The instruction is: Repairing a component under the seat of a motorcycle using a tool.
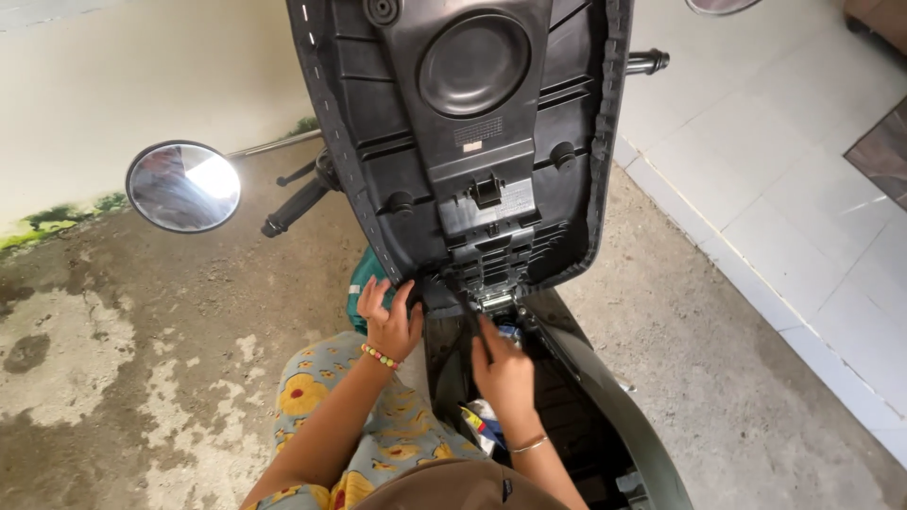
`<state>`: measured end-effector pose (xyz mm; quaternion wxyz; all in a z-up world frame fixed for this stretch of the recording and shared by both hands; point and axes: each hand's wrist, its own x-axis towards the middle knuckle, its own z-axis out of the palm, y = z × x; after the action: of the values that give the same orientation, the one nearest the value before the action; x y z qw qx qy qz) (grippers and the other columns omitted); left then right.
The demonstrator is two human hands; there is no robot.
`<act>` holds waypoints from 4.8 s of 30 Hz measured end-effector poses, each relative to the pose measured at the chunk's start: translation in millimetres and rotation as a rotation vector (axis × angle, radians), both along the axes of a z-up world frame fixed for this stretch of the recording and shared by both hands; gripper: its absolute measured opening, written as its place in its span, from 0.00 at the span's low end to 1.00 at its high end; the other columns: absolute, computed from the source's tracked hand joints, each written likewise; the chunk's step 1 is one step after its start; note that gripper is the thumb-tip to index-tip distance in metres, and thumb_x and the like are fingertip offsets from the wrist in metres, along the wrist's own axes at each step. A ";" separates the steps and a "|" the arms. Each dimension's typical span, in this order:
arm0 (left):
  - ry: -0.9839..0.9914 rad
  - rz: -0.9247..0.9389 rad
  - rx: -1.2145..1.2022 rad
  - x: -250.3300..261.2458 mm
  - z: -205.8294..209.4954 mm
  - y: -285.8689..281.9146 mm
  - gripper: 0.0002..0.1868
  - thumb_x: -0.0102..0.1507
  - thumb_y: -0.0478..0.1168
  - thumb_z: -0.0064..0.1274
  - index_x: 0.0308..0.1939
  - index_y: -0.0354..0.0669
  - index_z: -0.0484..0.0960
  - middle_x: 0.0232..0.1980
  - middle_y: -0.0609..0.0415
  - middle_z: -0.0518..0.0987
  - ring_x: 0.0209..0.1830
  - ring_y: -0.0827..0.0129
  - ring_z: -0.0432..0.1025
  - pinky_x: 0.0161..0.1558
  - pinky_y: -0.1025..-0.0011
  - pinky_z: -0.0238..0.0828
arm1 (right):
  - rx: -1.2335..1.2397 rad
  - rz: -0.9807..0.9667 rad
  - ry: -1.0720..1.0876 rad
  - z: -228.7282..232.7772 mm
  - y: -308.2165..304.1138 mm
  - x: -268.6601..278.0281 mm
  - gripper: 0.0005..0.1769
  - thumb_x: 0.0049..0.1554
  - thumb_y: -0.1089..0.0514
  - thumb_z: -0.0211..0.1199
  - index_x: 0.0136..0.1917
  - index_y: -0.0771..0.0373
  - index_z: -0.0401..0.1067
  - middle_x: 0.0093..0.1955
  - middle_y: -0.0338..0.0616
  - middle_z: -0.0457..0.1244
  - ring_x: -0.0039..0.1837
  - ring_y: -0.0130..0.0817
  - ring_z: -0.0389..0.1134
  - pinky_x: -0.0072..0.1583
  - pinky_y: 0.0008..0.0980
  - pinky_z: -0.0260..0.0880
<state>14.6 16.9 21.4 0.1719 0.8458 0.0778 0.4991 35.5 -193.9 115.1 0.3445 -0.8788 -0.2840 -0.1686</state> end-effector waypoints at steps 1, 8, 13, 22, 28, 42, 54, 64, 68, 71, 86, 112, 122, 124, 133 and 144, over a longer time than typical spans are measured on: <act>0.001 0.004 0.000 -1.4 -1.3 -1.3 0.17 0.63 0.38 0.60 0.57 0.42 0.81 0.69 0.45 0.58 0.73 0.42 0.53 0.70 0.48 0.53 | 0.000 0.004 0.001 -2.6 2.6 -4.6 0.19 0.59 0.59 0.65 0.64 0.58 0.75 0.38 0.50 0.68 0.36 0.45 0.71 0.37 0.36 0.70; -0.004 -0.059 0.024 -3.4 1.0 16.8 0.15 0.63 0.43 0.63 0.52 0.49 0.81 0.68 0.42 0.56 0.72 0.40 0.53 0.72 0.47 0.56 | -0.097 -0.060 -0.008 -6.9 7.4 -6.1 0.20 0.58 0.55 0.64 0.64 0.57 0.75 0.36 0.49 0.68 0.32 0.44 0.69 0.32 0.38 0.70; 0.093 -0.086 0.030 -7.3 1.5 24.4 0.17 0.59 0.46 0.65 0.50 0.52 0.81 0.64 0.42 0.61 0.68 0.40 0.57 0.68 0.46 0.54 | -0.185 0.004 0.103 -7.9 15.5 -15.3 0.21 0.59 0.55 0.64 0.65 0.58 0.74 0.34 0.50 0.66 0.29 0.43 0.69 0.31 0.37 0.69; 0.091 -0.136 0.062 -8.1 -0.8 25.9 0.19 0.58 0.49 0.65 0.51 0.54 0.81 0.61 0.44 0.63 0.68 0.41 0.59 0.68 0.46 0.54 | -0.172 -0.025 0.036 -1.2 16.3 -17.8 0.22 0.58 0.58 0.63 0.67 0.58 0.73 0.44 0.52 0.68 0.34 0.48 0.70 0.34 0.40 0.72; 0.071 -0.141 0.092 -2.8 -2.4 29.6 0.18 0.58 0.50 0.65 0.50 0.54 0.81 0.60 0.45 0.63 0.67 0.44 0.60 0.66 0.46 0.54 | -0.030 -0.058 -0.001 36.1 12.8 -8.9 0.21 0.58 0.58 0.64 0.65 0.57 0.74 0.42 0.49 0.69 0.35 0.42 0.72 0.34 0.36 0.72; 0.060 -0.102 0.090 -2.4 -10.5 24.2 0.20 0.61 0.51 0.62 0.54 0.51 0.78 0.61 0.43 0.61 0.66 0.43 0.58 0.65 0.41 0.53 | 0.110 -0.226 0.068 87.1 -32.4 -3.1 0.22 0.55 0.62 0.68 0.64 0.60 0.76 0.42 0.50 0.70 0.38 0.41 0.73 0.41 0.36 0.72; -0.224 -0.054 0.142 44.1 82.2 -9.1 0.20 0.57 0.37 0.60 0.53 0.51 0.81 0.70 0.46 0.62 0.70 0.44 0.59 0.68 0.45 0.54 | 0.574 -0.165 -0.027 99.7 -16.9 -5.3 0.16 0.56 0.69 0.70 0.57 0.67 0.73 0.48 0.45 0.70 0.45 0.29 0.74 0.48 0.27 0.76; -0.175 0.305 0.086 66.3 60.0 33.4 0.20 0.67 0.28 0.52 0.64 0.38 0.76 0.73 0.46 0.55 0.78 0.38 0.49 0.75 0.42 0.50 | 0.515 0.138 -0.262 126.5 42.4 12.3 0.17 0.55 0.67 0.71 0.56 0.68 0.71 0.55 0.51 0.71 0.52 0.35 0.75 0.53 0.29 0.76; -0.195 0.285 0.129 63.6 59.7 36.4 0.20 0.65 0.26 0.50 0.61 0.36 0.78 0.72 0.45 0.56 0.74 0.39 0.52 0.71 0.42 0.54 | 0.381 0.182 -0.244 107.5 48.1 26.1 0.15 0.55 0.66 0.72 0.54 0.67 0.71 0.50 0.50 0.69 0.48 0.39 0.74 0.49 0.31 0.75; -0.210 0.270 0.130 63.1 61.3 36.1 0.20 0.63 0.24 0.49 0.58 0.37 0.81 0.72 0.46 0.57 0.73 0.40 0.54 0.70 0.44 0.56 | 0.367 0.102 -0.174 112.3 35.3 32.8 0.14 0.54 0.65 0.72 0.52 0.65 0.72 0.45 0.48 0.69 0.42 0.37 0.73 0.44 0.31 0.73; -0.150 0.301 0.319 64.8 54.3 41.1 0.20 0.66 0.26 0.51 0.47 0.60 0.88 0.74 0.63 0.69 0.81 0.61 0.50 0.75 0.50 0.42 | 0.424 -0.152 -0.470 83.0 12.2 67.1 0.12 0.57 0.63 0.71 0.52 0.65 0.71 0.45 0.47 0.69 0.42 0.33 0.70 0.44 0.30 0.72; -0.084 0.236 0.271 63.9 58.9 44.2 0.18 0.68 0.28 0.44 0.44 0.54 0.88 0.69 0.51 0.74 0.77 0.60 0.57 0.71 0.47 0.48 | 0.311 -0.403 -0.513 70.8 -59.1 97.1 0.11 0.57 0.67 0.72 0.50 0.64 0.71 0.50 0.50 0.67 0.47 0.42 0.72 0.50 0.33 0.73; -0.133 0.226 0.298 63.4 55.0 45.2 0.17 0.70 0.29 0.46 0.43 0.54 0.88 0.68 0.50 0.75 0.78 0.59 0.57 0.71 0.47 0.48 | 0.257 -0.420 -0.207 85.8 -63.8 92.0 0.08 0.54 0.65 0.73 0.46 0.66 0.75 0.46 0.49 0.68 0.43 0.41 0.72 0.45 0.35 0.72; -0.126 0.227 0.298 63.2 53.6 44.8 0.17 0.69 0.28 0.46 0.43 0.53 0.88 0.68 0.50 0.74 0.77 0.59 0.57 0.71 0.47 0.48 | 0.275 -0.406 -0.162 94.0 -62.0 90.6 0.07 0.54 0.64 0.72 0.45 0.65 0.75 0.44 0.47 0.68 0.42 0.40 0.73 0.44 0.34 0.72; -0.111 0.231 0.295 58.5 64.9 40.5 0.16 0.69 0.31 0.46 0.43 0.54 0.88 0.68 0.52 0.74 0.77 0.60 0.57 0.71 0.48 0.48 | 0.078 -0.475 -0.040 101.0 -66.7 89.6 0.07 0.53 0.62 0.70 0.41 0.67 0.74 0.42 0.49 0.69 0.36 0.42 0.70 0.40 0.38 0.69; 0.199 -0.306 0.416 169.4 138.5 -103.6 0.26 0.59 0.36 0.52 0.63 0.41 0.76 0.59 0.54 0.75 0.58 0.66 0.70 0.61 0.62 0.63 | 0.275 -0.549 -0.058 69.6 -75.3 71.7 0.09 0.53 0.62 0.71 0.44 0.66 0.74 0.44 0.51 0.69 0.42 0.45 0.72 0.46 0.38 0.72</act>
<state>184.1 -86.8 160.0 0.0597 0.9096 -0.1386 0.3872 107.2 -269.2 184.7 0.3937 -0.8625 -0.0204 -0.3174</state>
